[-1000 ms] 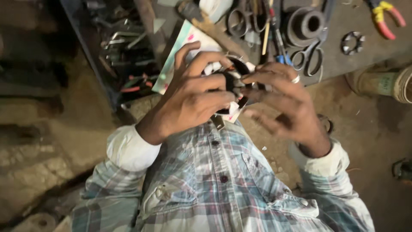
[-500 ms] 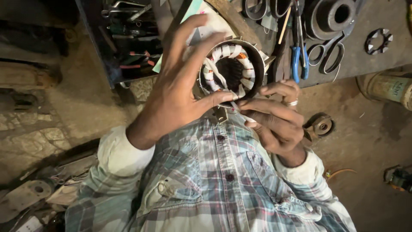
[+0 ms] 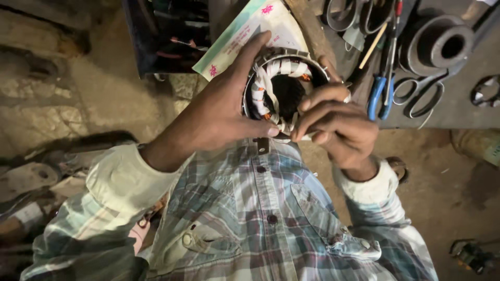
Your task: The person inserts white insulating material into the slots of a motor stator, using a green-handled tool to press it in and a wooden stick to adjust placement. The person repeatedly checks the fit and rotates the stator to access different slots.
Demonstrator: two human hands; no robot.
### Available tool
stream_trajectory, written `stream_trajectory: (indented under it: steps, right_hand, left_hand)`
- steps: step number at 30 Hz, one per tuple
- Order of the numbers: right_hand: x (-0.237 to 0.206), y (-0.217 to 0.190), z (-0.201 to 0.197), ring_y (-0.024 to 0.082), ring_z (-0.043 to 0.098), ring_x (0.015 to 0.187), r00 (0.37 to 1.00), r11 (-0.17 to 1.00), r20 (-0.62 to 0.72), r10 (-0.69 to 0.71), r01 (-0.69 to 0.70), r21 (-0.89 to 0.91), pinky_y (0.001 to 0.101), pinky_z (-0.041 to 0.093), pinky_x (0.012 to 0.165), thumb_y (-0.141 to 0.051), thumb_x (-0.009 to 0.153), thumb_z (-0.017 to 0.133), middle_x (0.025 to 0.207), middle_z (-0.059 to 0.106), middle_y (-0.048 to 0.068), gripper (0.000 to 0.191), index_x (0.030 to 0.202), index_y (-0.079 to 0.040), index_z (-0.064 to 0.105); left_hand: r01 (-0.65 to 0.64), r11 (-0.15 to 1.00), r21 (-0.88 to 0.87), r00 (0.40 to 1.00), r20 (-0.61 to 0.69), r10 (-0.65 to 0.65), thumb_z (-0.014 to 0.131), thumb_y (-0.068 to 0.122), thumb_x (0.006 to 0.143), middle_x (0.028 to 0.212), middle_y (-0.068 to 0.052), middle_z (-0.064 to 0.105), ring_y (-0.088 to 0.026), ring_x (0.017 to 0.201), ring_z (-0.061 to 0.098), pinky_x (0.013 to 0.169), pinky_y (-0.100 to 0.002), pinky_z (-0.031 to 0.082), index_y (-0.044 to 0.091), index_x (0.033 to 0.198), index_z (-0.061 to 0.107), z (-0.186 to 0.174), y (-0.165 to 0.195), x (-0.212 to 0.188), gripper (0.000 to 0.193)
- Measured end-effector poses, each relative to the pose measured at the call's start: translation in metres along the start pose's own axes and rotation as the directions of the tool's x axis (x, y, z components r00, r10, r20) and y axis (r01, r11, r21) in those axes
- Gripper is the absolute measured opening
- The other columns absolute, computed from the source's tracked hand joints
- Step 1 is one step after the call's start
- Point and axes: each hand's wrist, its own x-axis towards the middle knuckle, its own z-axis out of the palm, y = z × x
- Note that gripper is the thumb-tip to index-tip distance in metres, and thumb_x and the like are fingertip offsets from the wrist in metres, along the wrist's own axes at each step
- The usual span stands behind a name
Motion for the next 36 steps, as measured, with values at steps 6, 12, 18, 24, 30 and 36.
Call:
stream_trajectory:
  steps: [6, 12, 18, 24, 30, 36]
  right_hand:
    - [-0.004, -0.005, 0.000, 0.019, 0.062, 0.095, 0.986, 0.991, -0.125, 0.108, -0.097, 0.087, 0.0548, 0.028, 0.128, -0.040, 0.107, 0.062, 0.079, 0.071, 0.002, 0.045, 0.075, -0.009, 0.057]
    - [0.001, -0.003, 0.000, 0.020, 0.062, 0.096, 0.986, 0.988, -0.131, 0.099, -0.082, 0.133, 0.0550, 0.028, 0.127, -0.038, 0.108, 0.062, 0.076, 0.070, 0.001, 0.046, 0.072, -0.010, 0.056]
    - [-0.005, -0.003, -0.001, 0.019, 0.062, 0.100, 0.985, 0.991, -0.147, 0.092, -0.076, 0.107, 0.0553, 0.028, 0.128, -0.040, 0.108, 0.062, 0.078, 0.071, 0.002, 0.045, 0.076, -0.008, 0.062]
    - [-0.003, 0.003, 0.000, 0.018, 0.062, 0.098, 0.988, 0.987, -0.135, 0.069, -0.047, 0.155, 0.0573, 0.026, 0.128, -0.042, 0.106, 0.062, 0.076, 0.072, 0.001, 0.047, 0.075, -0.007, 0.065]
    - [-0.006, 0.011, -0.004, 0.017, 0.064, 0.095, 0.989, 0.982, -0.131, 0.072, -0.047, 0.183, 0.0597, 0.027, 0.131, -0.043, 0.104, 0.062, 0.073, 0.072, -0.001, 0.048, 0.069, -0.011, 0.061]
    - [-0.009, 0.017, -0.007, 0.016, 0.067, 0.092, 0.984, 0.959, -0.134, 0.117, -0.077, 0.271, 0.0569, 0.029, 0.128, -0.046, 0.101, 0.063, 0.071, 0.071, -0.001, 0.050, 0.065, -0.012, 0.057]
  left_hand:
    - [0.088, 0.996, -0.032, 0.996, -0.012, -0.088, 0.095, 0.020, 0.071, 0.156, -0.022, 0.051, -0.032, 0.145, 0.055, 0.122, -0.040, 0.042, 0.000, 0.159, 0.029, -0.009, 0.017, 0.001, 0.112]
    - [0.084, 0.996, -0.024, 0.996, 0.007, -0.084, 0.094, 0.020, 0.074, 0.159, -0.022, 0.051, -0.032, 0.147, 0.054, 0.124, -0.040, 0.042, 0.001, 0.161, 0.027, -0.006, 0.023, 0.005, 0.112]
    - [-0.006, 0.994, 0.107, 1.000, 0.012, 0.005, 0.097, 0.024, 0.077, 0.171, -0.027, 0.024, -0.041, 0.161, 0.025, 0.132, -0.044, 0.025, 0.001, 0.165, 0.012, -0.004, 0.020, -0.002, 0.124]
    - [0.022, 0.987, 0.158, 0.999, 0.045, -0.029, 0.096, 0.030, 0.073, 0.164, -0.031, 0.026, -0.044, 0.153, 0.031, 0.125, -0.045, 0.031, -0.002, 0.161, 0.008, -0.006, 0.031, 0.010, 0.128]
    - [0.047, 0.979, 0.198, 0.995, 0.073, -0.063, 0.088, 0.019, 0.086, 0.165, -0.029, 0.035, -0.044, 0.153, 0.044, 0.123, -0.045, 0.044, 0.000, 0.163, 0.016, -0.008, 0.050, 0.010, 0.108]
    - [0.142, 0.963, 0.229, 0.985, 0.066, -0.160, 0.087, 0.023, 0.080, 0.162, -0.029, 0.034, -0.046, 0.147, 0.043, 0.117, -0.046, 0.044, 0.001, 0.160, 0.018, -0.002, 0.040, 0.008, 0.108]
